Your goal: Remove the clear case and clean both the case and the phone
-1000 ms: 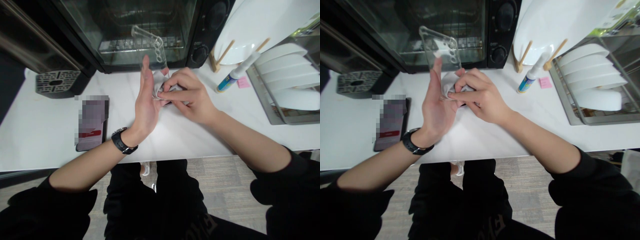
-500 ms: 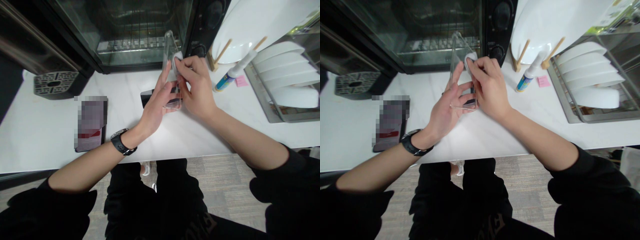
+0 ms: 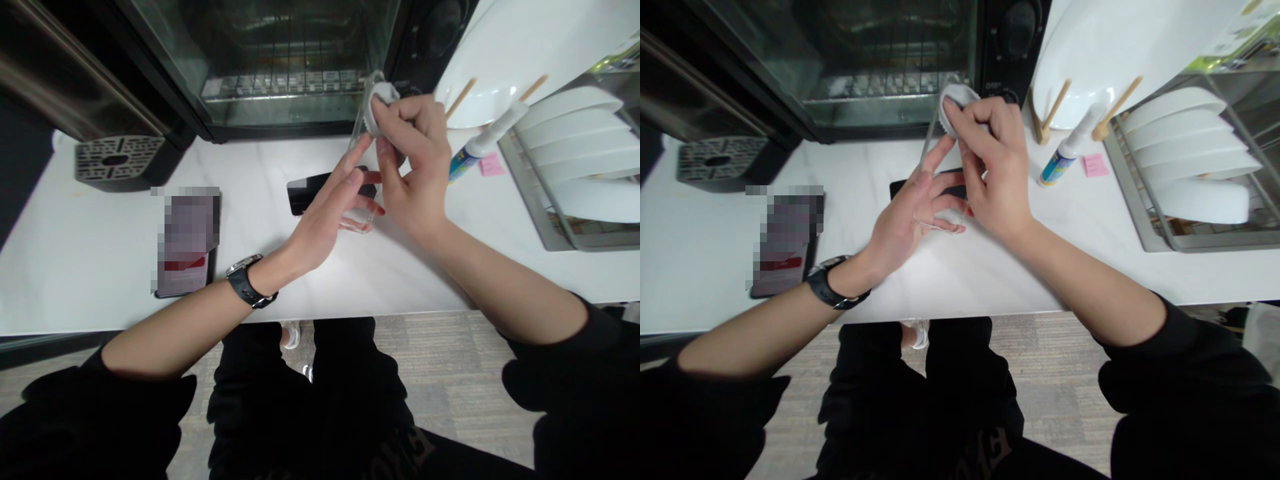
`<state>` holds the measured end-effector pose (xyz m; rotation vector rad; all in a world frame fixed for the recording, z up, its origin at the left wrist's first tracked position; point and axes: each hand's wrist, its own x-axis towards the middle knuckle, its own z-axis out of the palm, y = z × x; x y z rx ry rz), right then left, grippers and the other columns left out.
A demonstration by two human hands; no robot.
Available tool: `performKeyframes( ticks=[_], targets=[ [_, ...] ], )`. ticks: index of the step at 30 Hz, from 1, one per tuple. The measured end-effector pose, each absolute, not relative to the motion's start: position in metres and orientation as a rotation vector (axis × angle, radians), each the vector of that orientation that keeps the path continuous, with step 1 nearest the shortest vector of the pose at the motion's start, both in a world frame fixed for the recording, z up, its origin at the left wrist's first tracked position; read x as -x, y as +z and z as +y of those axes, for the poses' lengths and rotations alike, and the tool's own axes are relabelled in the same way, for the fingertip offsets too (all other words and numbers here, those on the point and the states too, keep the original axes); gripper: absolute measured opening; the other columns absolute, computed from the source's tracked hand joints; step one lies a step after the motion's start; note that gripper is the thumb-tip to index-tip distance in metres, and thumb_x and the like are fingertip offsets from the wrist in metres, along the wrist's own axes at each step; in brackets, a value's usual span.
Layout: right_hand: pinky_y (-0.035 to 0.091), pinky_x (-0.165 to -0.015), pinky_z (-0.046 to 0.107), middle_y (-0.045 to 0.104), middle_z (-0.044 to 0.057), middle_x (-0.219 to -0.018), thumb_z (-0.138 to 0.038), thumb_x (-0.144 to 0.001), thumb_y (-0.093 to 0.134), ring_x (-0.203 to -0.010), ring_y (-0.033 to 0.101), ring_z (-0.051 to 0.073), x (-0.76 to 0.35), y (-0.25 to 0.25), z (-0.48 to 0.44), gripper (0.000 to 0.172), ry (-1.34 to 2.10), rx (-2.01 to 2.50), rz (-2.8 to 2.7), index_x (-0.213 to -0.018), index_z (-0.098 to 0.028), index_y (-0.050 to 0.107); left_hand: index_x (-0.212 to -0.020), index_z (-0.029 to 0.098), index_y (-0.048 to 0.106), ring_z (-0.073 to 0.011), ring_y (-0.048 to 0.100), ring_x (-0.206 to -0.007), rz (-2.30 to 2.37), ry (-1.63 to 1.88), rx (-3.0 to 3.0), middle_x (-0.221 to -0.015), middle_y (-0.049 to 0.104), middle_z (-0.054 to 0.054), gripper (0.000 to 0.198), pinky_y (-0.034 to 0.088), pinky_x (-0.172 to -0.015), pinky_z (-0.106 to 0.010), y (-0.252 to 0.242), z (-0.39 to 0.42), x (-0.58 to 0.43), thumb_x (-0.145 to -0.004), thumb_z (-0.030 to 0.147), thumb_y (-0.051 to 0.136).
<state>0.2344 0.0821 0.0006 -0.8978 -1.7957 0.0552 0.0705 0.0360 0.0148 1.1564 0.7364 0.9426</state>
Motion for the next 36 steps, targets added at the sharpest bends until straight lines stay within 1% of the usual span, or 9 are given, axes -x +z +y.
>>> performKeyframes(
  ticks=[3, 8, 11, 14, 17, 19, 23, 29, 36],
  targets=[
    [0.051, -0.099, 0.051, 0.066, 0.004, -0.109, -0.031, -0.102, 0.042, -0.108, 0.059, 0.028, -0.235, 0.002, 0.083, 0.045, 0.111, 0.850, -1.852, -0.136, -0.051, 0.063, -0.165, 0.030, 0.025, -0.0180, 0.068, -0.095, 0.760, 0.977, -1.133, -0.136, 0.063, -0.006, 0.069, 0.059, -0.074, -0.027, 0.012, 0.037, -0.072, -0.103, 0.055, 0.041],
    [0.051, -0.091, 0.047, 0.069, 0.006, -0.103, -0.027, -0.102, 0.048, -0.100, 0.061, 0.023, -0.230, 0.002, 0.082, 0.037, 0.151, 0.627, -2.025, -0.127, -0.036, 0.073, -0.156, 0.022, 0.038, -0.0195, 0.068, -0.108, 0.761, 1.050, -0.973, -0.135, 0.065, -0.009, 0.060, 0.057, -0.076, -0.025, 0.018, 0.040, -0.072, -0.106, 0.054, 0.031],
    [0.051, -0.088, 0.043, 0.070, 0.006, -0.102, -0.024, -0.102, 0.048, -0.097, 0.062, 0.021, -0.227, 0.002, 0.081, 0.034, 0.164, 0.508, -2.142, -0.123, -0.030, 0.074, -0.162, 0.029, 0.028, -0.0212, 0.068, -0.115, 0.753, 1.117, -0.900, -0.134, 0.067, -0.006, 0.059, 0.057, -0.078, -0.028, 0.020, 0.043, -0.069, -0.108, 0.052, 0.021],
    [0.051, -0.087, 0.043, 0.071, 0.005, -0.100, -0.025, -0.102, 0.050, -0.093, 0.062, 0.019, -0.226, 0.001, 0.080, 0.030, 0.139, 0.471, -2.183, -0.116, -0.029, 0.077, -0.162, 0.041, 0.027, -0.0216, 0.065, -0.120, 0.826, 1.180, -0.921, -0.142, 0.066, 0.000, 0.057, 0.055, -0.078, -0.028, 0.019, 0.045, -0.066, -0.107, 0.053, 0.028],
    [0.051, -0.099, 0.047, 0.071, 0.004, -0.099, -0.022, -0.100, 0.051, -0.098, 0.065, 0.020, -0.228, 0.000, 0.080, 0.030, 0.092, 0.508, -2.206, -0.109, -0.030, 0.078, -0.164, 0.040, 0.023, -0.0215, 0.057, -0.130, 0.859, 1.229, -0.922, -0.155, 0.055, 0.003, 0.055, 0.053, -0.085, -0.029, 0.020, 0.046, -0.064, -0.109, 0.045, 0.024],
    [0.047, -0.111, 0.053, 0.070, 0.004, -0.105, -0.022, -0.099, 0.051, -0.104, 0.066, 0.021, -0.230, -0.001, 0.080, 0.030, 0.018, 0.623, -2.208, -0.113, -0.031, 0.076, -0.165, 0.039, 0.019, -0.0223, 0.055, -0.133, 0.844, 1.240, -0.896, -0.151, 0.058, 0.002, 0.056, 0.052, -0.086, -0.030, 0.021, 0.047, -0.064, -0.109, 0.043, 0.022],
    [0.041, -0.118, 0.059, 0.068, 0.009, -0.116, -0.030, -0.100, 0.051, -0.106, 0.064, 0.024, -0.233, -0.002, 0.080, 0.031, -0.071, 0.905, -2.171, -0.124, -0.030, 0.071, -0.166, 0.036, 0.015, -0.0209, 0.063, -0.125, 0.820, 1.155, -0.951, -0.130, 0.066, -0.004, 0.058, 0.055, -0.083, -0.029, 0.021, 0.048, -0.066, -0.109, 0.044, 0.021],
    [0.052, -0.100, 0.054, 0.064, 0.011, -0.123, -0.029, -0.098, 0.051, -0.111, 0.059, 0.030, -0.233, -0.002, 0.084, 0.043, -0.077, 1.094, -2.043, -0.139, -0.031, 0.061, -0.164, 0.038, 0.026, -0.0174, 0.068, -0.108, 0.786, 0.999, -0.992, -0.142, 0.063, -0.005, 0.059, 0.059, -0.087, -0.030, 0.020, 0.044, -0.065, -0.106, 0.049, 0.031],
    [0.050, -0.107, 0.052, 0.059, 0.012, -0.125, -0.029, -0.099, 0.048, -0.119, 0.055, 0.028, -0.234, 0.000, 0.082, 0.047, -0.001, 1.031, -1.927, -0.145, -0.034, 0.057, -0.164, 0.033, 0.028, -0.0185, 0.070, -0.101, 0.741, 0.907, -1.030, -0.136, 0.065, -0.006, 0.062, 0.060, -0.078, -0.027, 0.022, 0.043, -0.064, -0.105, 0.051, 0.034]
  ],
)
